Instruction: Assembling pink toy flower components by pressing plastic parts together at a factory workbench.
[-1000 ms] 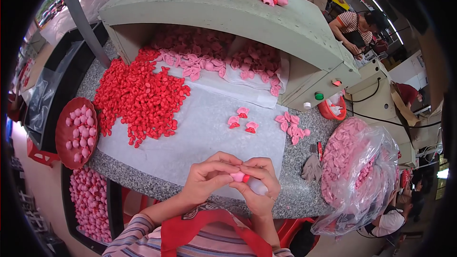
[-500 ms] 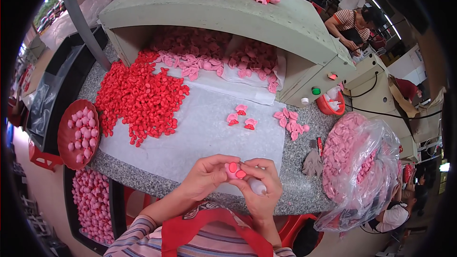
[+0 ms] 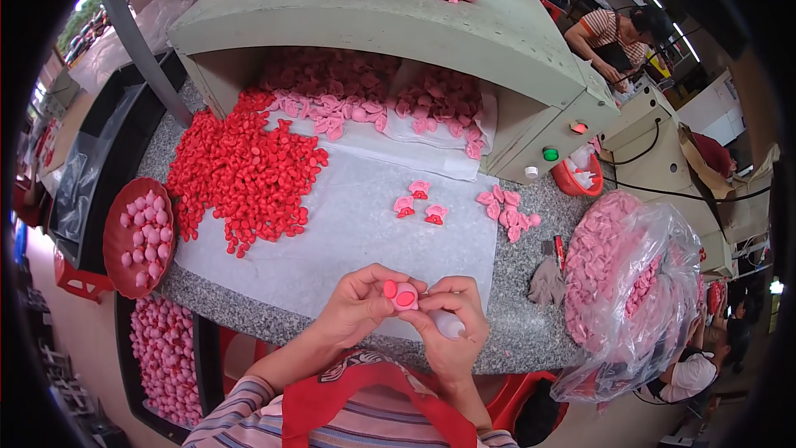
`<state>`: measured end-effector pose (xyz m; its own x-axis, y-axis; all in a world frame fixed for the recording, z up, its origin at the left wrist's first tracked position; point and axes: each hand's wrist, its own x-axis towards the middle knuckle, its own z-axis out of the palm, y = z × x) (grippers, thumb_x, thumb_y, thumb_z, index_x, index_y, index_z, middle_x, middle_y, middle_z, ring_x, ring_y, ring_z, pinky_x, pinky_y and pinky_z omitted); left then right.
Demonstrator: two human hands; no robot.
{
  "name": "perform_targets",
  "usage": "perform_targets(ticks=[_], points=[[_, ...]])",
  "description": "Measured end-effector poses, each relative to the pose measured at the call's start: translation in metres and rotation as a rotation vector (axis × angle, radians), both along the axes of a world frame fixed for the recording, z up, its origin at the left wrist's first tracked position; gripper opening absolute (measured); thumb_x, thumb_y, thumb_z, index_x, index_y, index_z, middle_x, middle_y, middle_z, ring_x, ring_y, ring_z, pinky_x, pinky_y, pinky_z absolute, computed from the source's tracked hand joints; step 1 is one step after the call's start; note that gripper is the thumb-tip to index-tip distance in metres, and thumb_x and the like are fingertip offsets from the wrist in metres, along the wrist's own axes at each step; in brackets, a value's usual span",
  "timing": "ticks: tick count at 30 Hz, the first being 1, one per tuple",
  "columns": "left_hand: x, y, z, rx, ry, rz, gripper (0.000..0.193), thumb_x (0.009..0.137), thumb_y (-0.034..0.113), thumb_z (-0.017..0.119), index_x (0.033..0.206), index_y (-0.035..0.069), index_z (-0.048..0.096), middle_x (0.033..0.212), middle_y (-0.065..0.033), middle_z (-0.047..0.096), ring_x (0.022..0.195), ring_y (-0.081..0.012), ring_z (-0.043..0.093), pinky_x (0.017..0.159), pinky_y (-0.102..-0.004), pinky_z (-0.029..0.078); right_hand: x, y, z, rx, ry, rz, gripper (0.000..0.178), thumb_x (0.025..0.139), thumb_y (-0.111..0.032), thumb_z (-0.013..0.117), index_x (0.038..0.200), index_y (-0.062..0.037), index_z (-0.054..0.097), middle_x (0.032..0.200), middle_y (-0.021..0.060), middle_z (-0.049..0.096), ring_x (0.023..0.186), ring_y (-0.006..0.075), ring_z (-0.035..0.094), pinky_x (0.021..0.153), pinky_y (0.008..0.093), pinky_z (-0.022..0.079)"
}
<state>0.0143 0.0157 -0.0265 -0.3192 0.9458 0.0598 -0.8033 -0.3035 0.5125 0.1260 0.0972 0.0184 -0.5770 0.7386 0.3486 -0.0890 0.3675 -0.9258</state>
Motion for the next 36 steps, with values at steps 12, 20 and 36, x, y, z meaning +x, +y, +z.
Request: perform_targets(ticks=[12, 20, 36], points=[[-0.003, 0.002, 0.013, -0.158, 0.265, 0.109, 0.028, 0.074, 0.001, 0.063, 0.101, 0.0, 0.056, 0.102, -0.0182, 0.057, 0.097, -0.0231, 0.055, 0.081, -0.0349, 0.047, -0.002, 0.004, -0.005, -0.278, 0.107, 0.078, 0.028, 0.057, 0.005, 0.074, 0.08, -0.0017, 0.06, 0.087, 0.0081, 0.051, 0.076, 0.0142, 0.052, 0.064, 0.024, 0.044], [-0.01, -0.003, 0.004, -0.146, 0.273, 0.098, 0.026, 0.075, 0.003, 0.063, 0.101, 0.0, 0.059, 0.102, -0.0168, 0.058, 0.098, -0.023, 0.055, 0.083, -0.0355, 0.047, -0.004, 0.014, -0.019, -0.026, 0.062, 0.196, 0.04, 0.055, 0.004, 0.076, 0.091, -0.0009, 0.059, 0.097, 0.0102, 0.048, 0.085, 0.0167, 0.054, 0.071, 0.0272, 0.048], [-0.002, -0.003, -0.008, 0.079, -0.266, -0.026, 0.021, 0.083, 0.003, 0.052, 0.102, 0.004, 0.059, 0.106, -0.0103, 0.056, 0.101, -0.0221, 0.054, 0.086, -0.0368, 0.045, -0.015, 0.006, 0.0, 0.233, 0.003, 0.089, 0.034, 0.058, -0.004, 0.076, 0.088, -0.0017, 0.062, 0.088, 0.0113, 0.059, 0.078, 0.0203, 0.06, 0.065, 0.0265, 0.05]])
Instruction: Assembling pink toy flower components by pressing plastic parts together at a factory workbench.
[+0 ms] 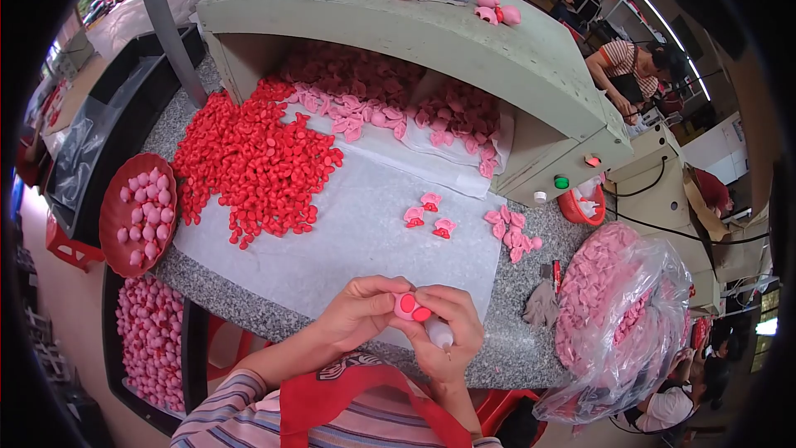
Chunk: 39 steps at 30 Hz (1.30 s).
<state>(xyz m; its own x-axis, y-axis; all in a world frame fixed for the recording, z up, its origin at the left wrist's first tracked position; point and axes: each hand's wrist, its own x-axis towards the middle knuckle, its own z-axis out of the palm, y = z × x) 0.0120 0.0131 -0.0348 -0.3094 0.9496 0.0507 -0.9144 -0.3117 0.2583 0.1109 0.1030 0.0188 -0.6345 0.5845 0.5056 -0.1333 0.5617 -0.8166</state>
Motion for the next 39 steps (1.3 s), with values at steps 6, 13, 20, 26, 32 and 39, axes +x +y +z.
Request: perform_targets(ticks=[6, 13, 20, 26, 32, 39], points=[[0.0, 0.001, 0.001, -0.034, -0.042, 0.032, 0.016, 0.083, 0.004, 0.053, 0.096, 0.003, 0.061, 0.102, -0.0087, 0.057, 0.096, -0.0207, 0.055, 0.084, -0.0348, 0.045, -0.003, 0.001, -0.002, -0.033, -0.024, -0.002, 0.033, 0.057, -0.003, 0.076, 0.087, -0.0016, 0.062, 0.087, 0.0121, 0.06, 0.079, 0.0207, 0.059, 0.066, 0.0275, 0.049], [0.001, 0.001, -0.025, -0.285, -0.095, 0.039, 0.018, 0.083, 0.009, 0.055, 0.1, 0.004, 0.058, 0.094, -0.0063, 0.06, 0.09, -0.0181, 0.057, 0.081, -0.0324, 0.046, -0.007, 0.003, -0.044, -0.286, -0.054, -0.058, 0.028, 0.06, 0.004, 0.071, 0.085, -0.0001, 0.062, 0.089, 0.0095, 0.059, 0.073, 0.0149, 0.056, 0.064, 0.0235, 0.046], [-0.079, -0.064, -0.013, -0.722, 0.406, 0.656, 0.02, 0.08, 0.009, 0.058, 0.098, 0.0, 0.057, 0.088, -0.0059, 0.061, 0.082, -0.0137, 0.058, 0.072, -0.0256, 0.045, -0.036, -0.021, -0.054, -0.522, -0.273, 0.098, 0.05, 0.07, 0.003, 0.062, 0.118, -0.0022, 0.048, 0.101, 0.0103, 0.058, 0.062, 0.0072, 0.055, 0.049, 0.0185, 0.043], [-0.209, -0.195, -0.023, -1.498, 1.169, 1.574, 0.023, 0.079, 0.011, 0.06, 0.099, -0.002, 0.06, 0.093, -0.0057, 0.059, 0.082, -0.0115, 0.054, 0.071, -0.0227, 0.043, -0.032, 0.002, -0.068, -0.542, -0.326, 0.085, 0.043, 0.071, 0.0, 0.063, 0.112, -0.0025, 0.052, 0.096, 0.0082, 0.06, 0.061, 0.0069, 0.054, 0.05, 0.0187, 0.043], [-0.146, -0.024, -0.013, -1.008, 1.369, 1.261, 0.016, 0.077, 0.002, 0.059, 0.093, 0.001, 0.06, 0.09, -0.006, 0.057, 0.082, -0.0124, 0.055, 0.071, -0.0233, 0.045, -0.023, -0.002, -0.057, -0.578, -0.302, 0.066, 0.034, 0.069, -0.001, 0.068, 0.101, -0.0018, 0.058, 0.089, 0.0066, 0.06, 0.063, 0.0073, 0.054, 0.059, 0.0199, 0.044], [-0.065, 0.116, -0.046, -1.118, 1.657, 0.519, 0.019, 0.072, 0.023, 0.059, 0.077, 0.006, 0.064, 0.077, -0.0155, 0.06, 0.071, -0.0317, 0.059, 0.062, -0.0413, 0.046, 0.009, 0.006, -0.053, -0.61, -0.229, -0.007, 0.03, 0.068, 0.006, 0.063, 0.097, 0.0001, 0.056, 0.086, 0.0086, 0.057, 0.067, 0.0121, 0.054, 0.059, 0.0225, 0.044]])
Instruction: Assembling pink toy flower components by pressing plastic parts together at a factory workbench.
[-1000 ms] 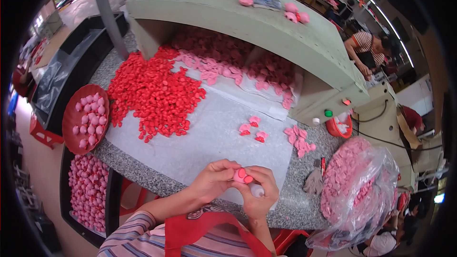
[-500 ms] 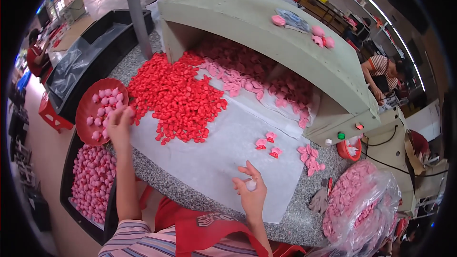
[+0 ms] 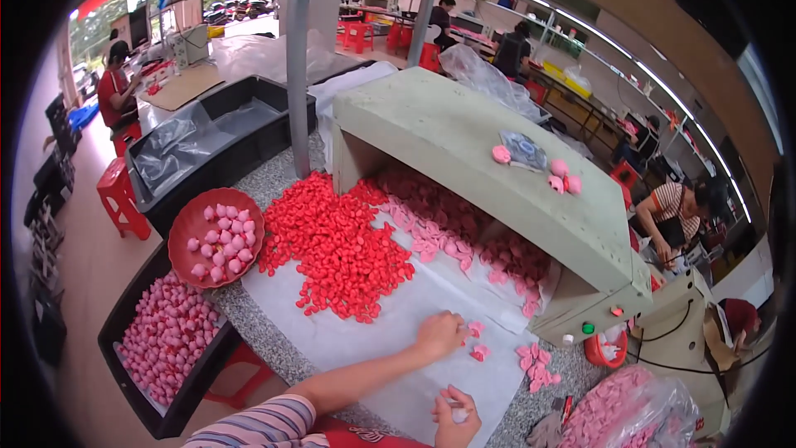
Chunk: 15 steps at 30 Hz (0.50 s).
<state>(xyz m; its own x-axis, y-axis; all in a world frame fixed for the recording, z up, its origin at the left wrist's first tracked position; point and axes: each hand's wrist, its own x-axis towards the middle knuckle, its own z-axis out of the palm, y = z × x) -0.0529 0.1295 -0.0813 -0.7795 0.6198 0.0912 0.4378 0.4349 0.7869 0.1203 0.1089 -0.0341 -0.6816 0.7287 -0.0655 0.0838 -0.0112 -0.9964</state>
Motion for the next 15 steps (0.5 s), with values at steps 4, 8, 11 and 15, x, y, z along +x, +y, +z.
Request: perform_targets(ticks=[4, 8, 11, 15], points=[[-0.002, -0.009, -0.007, 0.021, 0.004, 0.037, 0.018, 0.071, 0.024, 0.059, 0.072, 0.006, 0.064, 0.072, -0.013, 0.061, 0.068, -0.0294, 0.06, 0.062, -0.0404, 0.046, 0.008, 0.004, 0.014, 0.055, -0.166, -0.103, 0.023, 0.08, -0.011, 0.058, 0.099, -0.0005, 0.058, 0.073, 0.0062, 0.057, 0.067, 0.0148, 0.054, 0.061, 0.0257, 0.045], [-0.008, -0.013, -0.016, 0.223, -0.089, -0.029, 0.013, 0.071, 0.019, 0.057, 0.07, 0.007, 0.063, 0.068, -0.0102, 0.061, 0.063, -0.0265, 0.059, 0.059, -0.0359, 0.046, 0.008, 0.007, 0.022, 0.3, -0.233, -0.06, 0.023, 0.08, -0.012, 0.058, 0.1, -0.0012, 0.058, 0.078, 0.0088, 0.058, 0.073, 0.0178, 0.055, 0.067, 0.0275, 0.045], [0.009, -0.029, 0.013, 0.376, -0.23, -0.141, 0.011, 0.073, 0.015, 0.057, 0.075, 0.005, 0.06, 0.067, -0.0087, 0.062, 0.063, -0.0215, 0.06, 0.059, -0.0316, 0.046, -0.005, 0.009, 0.033, 0.802, -0.112, -0.108, 0.024, 0.08, -0.013, 0.058, 0.101, -0.0004, 0.057, 0.088, 0.0131, 0.058, 0.083, 0.0236, 0.055, 0.076, 0.0315, 0.044], [0.029, -0.066, 0.043, 0.471, -0.685, -0.277, 0.014, 0.078, 0.017, 0.058, 0.078, 0.003, 0.058, 0.07, -0.0053, 0.062, 0.065, -0.0127, 0.06, 0.06, -0.027, 0.047, -0.015, 0.013, 0.033, 0.869, -0.058, 0.012, 0.024, 0.08, -0.016, 0.059, 0.098, -0.0003, 0.058, 0.096, 0.0154, 0.057, 0.091, 0.0278, 0.052, 0.082, 0.035, 0.041]])
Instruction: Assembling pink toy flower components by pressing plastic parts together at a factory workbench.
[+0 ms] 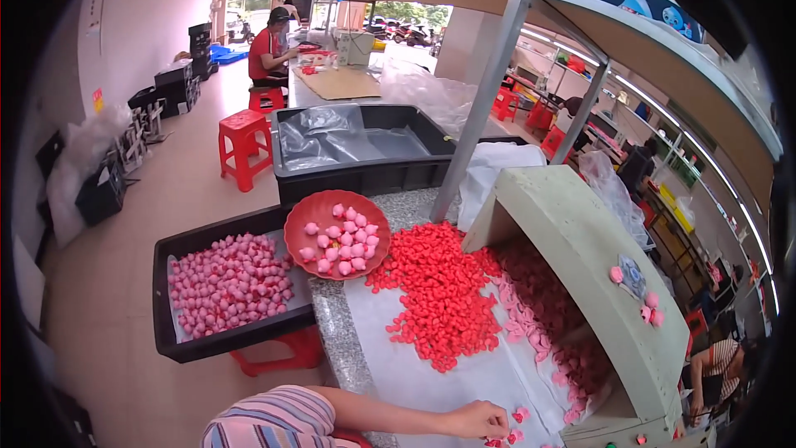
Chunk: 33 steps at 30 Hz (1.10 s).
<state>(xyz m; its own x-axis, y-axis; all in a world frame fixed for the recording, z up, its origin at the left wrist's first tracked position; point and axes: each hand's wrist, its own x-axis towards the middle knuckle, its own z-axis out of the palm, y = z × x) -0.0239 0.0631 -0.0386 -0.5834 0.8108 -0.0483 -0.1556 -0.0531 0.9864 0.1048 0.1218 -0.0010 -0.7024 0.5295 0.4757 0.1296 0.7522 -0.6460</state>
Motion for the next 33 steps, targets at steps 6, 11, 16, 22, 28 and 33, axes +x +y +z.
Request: perform_targets(ticks=[6, 11, 16, 22, 28, 33], points=[[0.003, -0.039, 0.008, 0.242, -0.655, -0.259, 0.024, 0.085, 0.018, 0.055, 0.101, 0.001, 0.058, 0.099, -0.0066, 0.06, 0.077, -0.0105, 0.058, 0.075, -0.0236, 0.046, 0.001, -0.01, -0.002, -0.153, -0.054, 0.041, 0.023, 0.08, -0.017, 0.06, 0.096, 0.0004, 0.059, 0.096, 0.015, 0.057, 0.091, 0.0269, 0.052, 0.082, 0.0341, 0.041], [0.012, -0.039, -0.003, 0.236, -0.654, -0.266, 0.033, 0.085, 0.018, 0.056, 0.113, 0.001, 0.053, 0.107, -0.0066, 0.057, 0.09, -0.0132, 0.056, 0.086, -0.0253, 0.042, 0.001, -0.02, 0.02, -0.426, -0.118, -0.037, 0.025, 0.079, -0.017, 0.062, 0.096, 0.0007, 0.058, 0.095, 0.0139, 0.057, 0.092, 0.0241, 0.052, 0.083, 0.0322, 0.04], [0.011, -0.044, -0.007, 0.415, -0.959, -0.228, 0.034, 0.086, 0.016, 0.053, 0.116, 0.0, 0.049, 0.114, -0.0116, 0.053, 0.106, -0.0227, 0.051, 0.087, -0.0333, 0.044, 0.008, -0.006, -0.002, -0.223, 0.055, -0.039, 0.038, 0.072, 0.006, 0.058, 0.107, -0.0019, 0.047, 0.085, 0.0089, 0.055, 0.072, 0.0134, 0.054, 0.062, 0.0231, 0.046], [0.01, -0.05, 0.029, 0.385, -0.987, -0.292, 0.041, 0.088, 0.017, 0.048, 0.123, -0.002, 0.038, 0.112, -0.0161, 0.053, 0.108, -0.0298, 0.049, 0.09, -0.0371, 0.044, 0.019, -0.008, 0.035, -0.816, 0.287, 0.01, 0.042, 0.07, 0.01, 0.053, 0.108, -0.0011, 0.04, 0.083, 0.0131, 0.053, 0.077, 0.0183, 0.055, 0.067, 0.0266, 0.046], [0.023, -0.043, 0.047, 0.316, -1.119, -0.229, 0.043, 0.088, 0.017, 0.047, 0.125, -0.002, 0.035, 0.11, -0.0128, 0.054, 0.104, -0.0251, 0.052, 0.091, -0.0371, 0.042, 0.044, -0.012, 0.038, -0.534, 0.358, -0.249, 0.027, 0.066, -0.002, 0.055, 0.091, 0.0029, 0.048, 0.084, 0.0129, 0.053, 0.065, 0.0182, 0.054, 0.059, 0.0261, 0.044], [0.028, -0.052, 0.051, 0.246, -1.02, -0.159, 0.042, 0.088, 0.018, 0.048, 0.122, -0.003, 0.039, 0.109, -0.013, 0.054, 0.102, -0.0228, 0.054, 0.091, -0.0364, 0.042, 0.05, -0.024, 0.036, -0.098, 0.354, -0.158, 0.026, 0.065, -0.01, 0.059, 0.086, 0.0029, 0.05, 0.079, 0.012, 0.054, 0.052, 0.0162, 0.05, 0.051, 0.0261, 0.04]])
